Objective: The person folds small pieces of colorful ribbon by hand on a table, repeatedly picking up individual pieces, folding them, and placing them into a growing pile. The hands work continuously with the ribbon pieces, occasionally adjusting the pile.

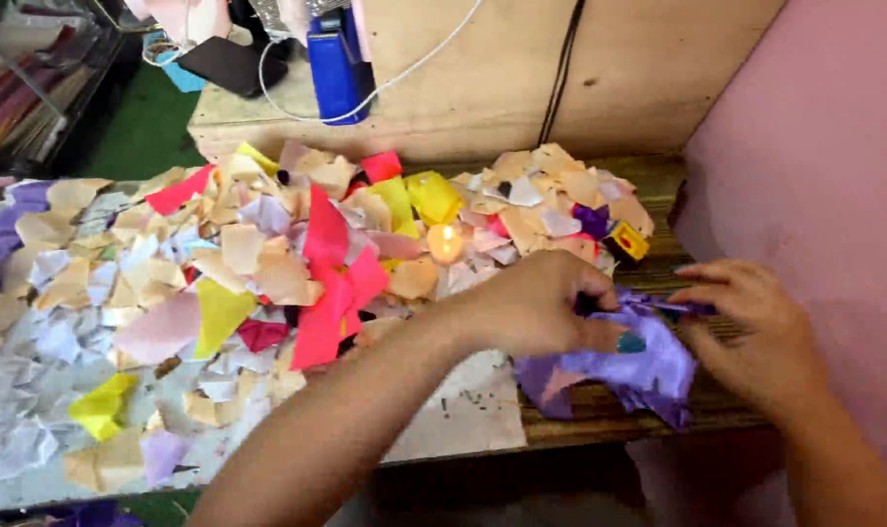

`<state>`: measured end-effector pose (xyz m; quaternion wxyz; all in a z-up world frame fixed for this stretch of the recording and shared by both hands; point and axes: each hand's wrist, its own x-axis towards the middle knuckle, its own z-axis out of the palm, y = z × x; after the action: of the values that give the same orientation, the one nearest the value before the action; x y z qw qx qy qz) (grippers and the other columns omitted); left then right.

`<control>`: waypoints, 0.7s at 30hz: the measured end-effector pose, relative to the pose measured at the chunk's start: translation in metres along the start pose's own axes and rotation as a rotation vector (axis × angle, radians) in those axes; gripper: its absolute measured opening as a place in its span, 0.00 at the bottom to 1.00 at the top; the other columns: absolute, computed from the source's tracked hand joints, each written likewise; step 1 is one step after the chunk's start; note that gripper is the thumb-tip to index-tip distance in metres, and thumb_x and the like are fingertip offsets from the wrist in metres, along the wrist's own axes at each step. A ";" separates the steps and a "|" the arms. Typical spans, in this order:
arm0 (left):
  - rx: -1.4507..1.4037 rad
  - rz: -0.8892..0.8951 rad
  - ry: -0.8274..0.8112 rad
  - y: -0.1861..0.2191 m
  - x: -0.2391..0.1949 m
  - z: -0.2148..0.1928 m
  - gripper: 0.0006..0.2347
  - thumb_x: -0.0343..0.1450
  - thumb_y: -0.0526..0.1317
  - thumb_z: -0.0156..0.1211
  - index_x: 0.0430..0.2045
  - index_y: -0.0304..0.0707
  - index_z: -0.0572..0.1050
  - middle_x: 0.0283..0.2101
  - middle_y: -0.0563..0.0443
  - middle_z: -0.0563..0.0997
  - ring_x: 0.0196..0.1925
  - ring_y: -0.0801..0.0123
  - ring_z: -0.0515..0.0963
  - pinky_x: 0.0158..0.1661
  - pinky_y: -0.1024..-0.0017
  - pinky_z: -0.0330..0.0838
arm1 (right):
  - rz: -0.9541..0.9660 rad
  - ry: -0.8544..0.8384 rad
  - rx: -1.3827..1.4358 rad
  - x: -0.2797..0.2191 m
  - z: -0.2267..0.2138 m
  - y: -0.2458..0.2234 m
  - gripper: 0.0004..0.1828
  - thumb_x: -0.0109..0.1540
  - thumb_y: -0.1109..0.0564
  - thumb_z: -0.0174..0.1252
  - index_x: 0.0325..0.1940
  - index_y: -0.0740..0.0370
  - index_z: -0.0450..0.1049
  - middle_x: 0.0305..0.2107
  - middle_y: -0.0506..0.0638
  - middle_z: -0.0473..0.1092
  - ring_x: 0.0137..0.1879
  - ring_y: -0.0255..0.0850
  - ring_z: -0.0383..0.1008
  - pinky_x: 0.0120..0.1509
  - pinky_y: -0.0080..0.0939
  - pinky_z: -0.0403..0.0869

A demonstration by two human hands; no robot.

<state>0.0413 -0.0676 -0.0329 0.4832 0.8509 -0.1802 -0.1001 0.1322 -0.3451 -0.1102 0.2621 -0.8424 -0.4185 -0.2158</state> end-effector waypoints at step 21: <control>0.393 0.125 0.495 -0.039 -0.023 0.056 0.15 0.64 0.53 0.62 0.33 0.45 0.77 0.36 0.48 0.82 0.39 0.50 0.80 0.40 0.54 0.70 | 0.065 -0.207 0.281 -0.033 0.034 -0.017 0.49 0.59 0.23 0.40 0.75 0.54 0.57 0.75 0.59 0.50 0.82 0.57 0.44 0.78 0.70 0.50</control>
<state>0.0096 -0.0839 -0.0955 0.3440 0.9137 -0.1250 0.1767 0.1052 -0.3348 -0.1514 0.3397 -0.8283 -0.4418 -0.0587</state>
